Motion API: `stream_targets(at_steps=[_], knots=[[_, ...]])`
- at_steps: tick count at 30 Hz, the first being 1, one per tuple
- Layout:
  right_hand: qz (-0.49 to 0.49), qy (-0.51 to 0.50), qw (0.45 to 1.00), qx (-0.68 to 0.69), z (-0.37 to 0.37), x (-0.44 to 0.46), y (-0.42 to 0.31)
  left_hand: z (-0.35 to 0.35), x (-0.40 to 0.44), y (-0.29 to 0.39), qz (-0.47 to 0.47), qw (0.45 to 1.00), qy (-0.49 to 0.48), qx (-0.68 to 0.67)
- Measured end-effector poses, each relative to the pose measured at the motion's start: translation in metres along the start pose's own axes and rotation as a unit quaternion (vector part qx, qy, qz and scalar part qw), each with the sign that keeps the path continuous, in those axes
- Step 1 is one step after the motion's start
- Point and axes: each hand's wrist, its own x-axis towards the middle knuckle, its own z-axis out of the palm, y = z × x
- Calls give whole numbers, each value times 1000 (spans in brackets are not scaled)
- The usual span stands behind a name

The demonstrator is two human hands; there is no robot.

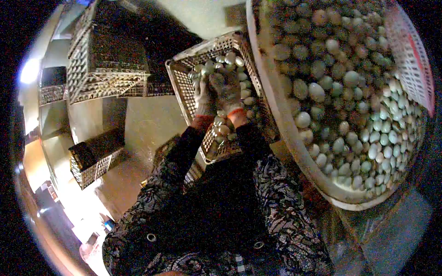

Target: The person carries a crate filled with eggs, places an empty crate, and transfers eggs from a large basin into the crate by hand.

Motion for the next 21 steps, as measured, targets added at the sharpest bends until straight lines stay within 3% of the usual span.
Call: stream_targets(at_steps=[1, 3, 5, 6, 7, 8, 10, 11, 13, 14, 15, 17, 21], knots=[[-30, 36, 976, -213, -8, 14, 14, -1, 11, -15, -19, 998, -25, -62], [-26, -19, 964, -263, -22, 38, 45, -1, 41, -35, 5, 996, -82, 27], [9, 0, 960, -280, -32, 68, 80, 12, 62, -56, -4, 997, 44, 60], [35, 25, 956, -290, -35, 81, 93, 14, 70, -58, 1, 993, 8, 115], [40, 22, 955, -293, -40, 92, 106, 7, 100, -85, -58, 998, -1, 14], [-21, -44, 948, -316, -45, 102, 114, 17, 95, -70, -67, 995, 25, 65], [-40, -97, 929, -354, -41, 115, 109, 27, 99, -63, -78, 989, 52, 116], [-51, -123, 919, -371, -39, 122, 106, 23, 114, -76, -22, 936, 32, 350], [-8, -84, 912, -401, -34, 126, 99, 15, 127, -99, 26, 824, 7, 566], [18, -79, 906, -415, -29, 127, 94, 18, 130, -108, 55, 917, 39, 392], [45, -74, 899, -429, -25, 128, 89, 21, 131, -114, 61, 948, 54, 309], [106, -52, 880, -459, -19, 127, 82, 23, 130, -124, 57, 965, 66, 248], [97, -90, 894, -428, -25, 116, 73, 21, 133, -138, 52, 969, 66, 231]])
